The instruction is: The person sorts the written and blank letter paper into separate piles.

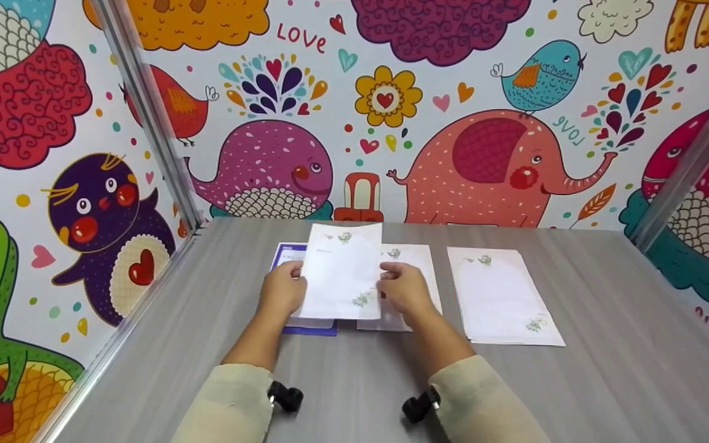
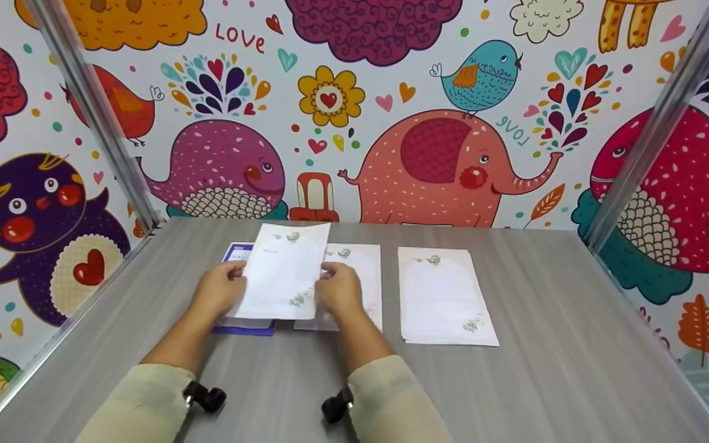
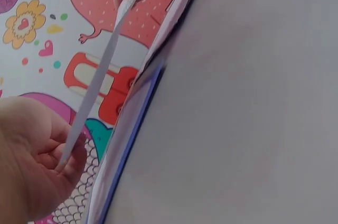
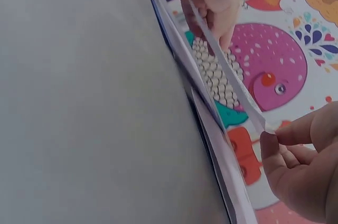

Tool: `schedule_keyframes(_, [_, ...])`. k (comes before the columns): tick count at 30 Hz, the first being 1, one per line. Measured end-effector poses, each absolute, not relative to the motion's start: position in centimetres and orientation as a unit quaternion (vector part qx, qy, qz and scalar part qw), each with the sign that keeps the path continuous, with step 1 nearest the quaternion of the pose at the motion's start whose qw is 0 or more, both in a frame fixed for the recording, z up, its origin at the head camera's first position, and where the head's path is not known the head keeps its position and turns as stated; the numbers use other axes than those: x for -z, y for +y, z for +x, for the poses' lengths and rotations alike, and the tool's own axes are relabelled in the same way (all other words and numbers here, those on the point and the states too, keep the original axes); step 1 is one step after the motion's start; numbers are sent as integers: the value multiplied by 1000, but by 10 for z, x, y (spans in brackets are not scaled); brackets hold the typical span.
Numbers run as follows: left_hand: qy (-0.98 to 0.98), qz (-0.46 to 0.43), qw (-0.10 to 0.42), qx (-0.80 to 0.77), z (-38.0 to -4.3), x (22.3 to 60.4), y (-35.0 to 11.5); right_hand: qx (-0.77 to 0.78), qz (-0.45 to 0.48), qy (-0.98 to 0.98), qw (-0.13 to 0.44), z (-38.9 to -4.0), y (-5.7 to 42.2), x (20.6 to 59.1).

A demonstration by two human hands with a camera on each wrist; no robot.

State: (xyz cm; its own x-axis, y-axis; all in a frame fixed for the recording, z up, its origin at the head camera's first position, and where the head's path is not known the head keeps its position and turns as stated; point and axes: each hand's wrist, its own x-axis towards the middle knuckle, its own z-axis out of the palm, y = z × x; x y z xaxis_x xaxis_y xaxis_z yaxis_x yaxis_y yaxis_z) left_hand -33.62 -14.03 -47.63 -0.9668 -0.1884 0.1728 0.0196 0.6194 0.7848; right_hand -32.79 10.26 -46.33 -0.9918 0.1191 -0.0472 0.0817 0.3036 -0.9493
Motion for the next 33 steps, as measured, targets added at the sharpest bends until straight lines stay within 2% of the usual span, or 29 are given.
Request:
schedule_keyframes(7, [-894, 60, 106, 430, -333, 476, -173, -600, -52, -798, 10, -323, 75, 466])
schedule_keyframes(19, [-902, 83, 66, 418, -333, 475, -197, -626, -9, -778, -55, -321, 64, 474])
schedule_keyframes(26, [-917, 105, 80, 376, -330, 474, -200, -615, 43, -782, -89, -321, 65, 477])
schedule_keyframes(33, [-924, 112, 96, 352, -327, 474, -200, -594, 25, -797, -111, -321, 68, 477])
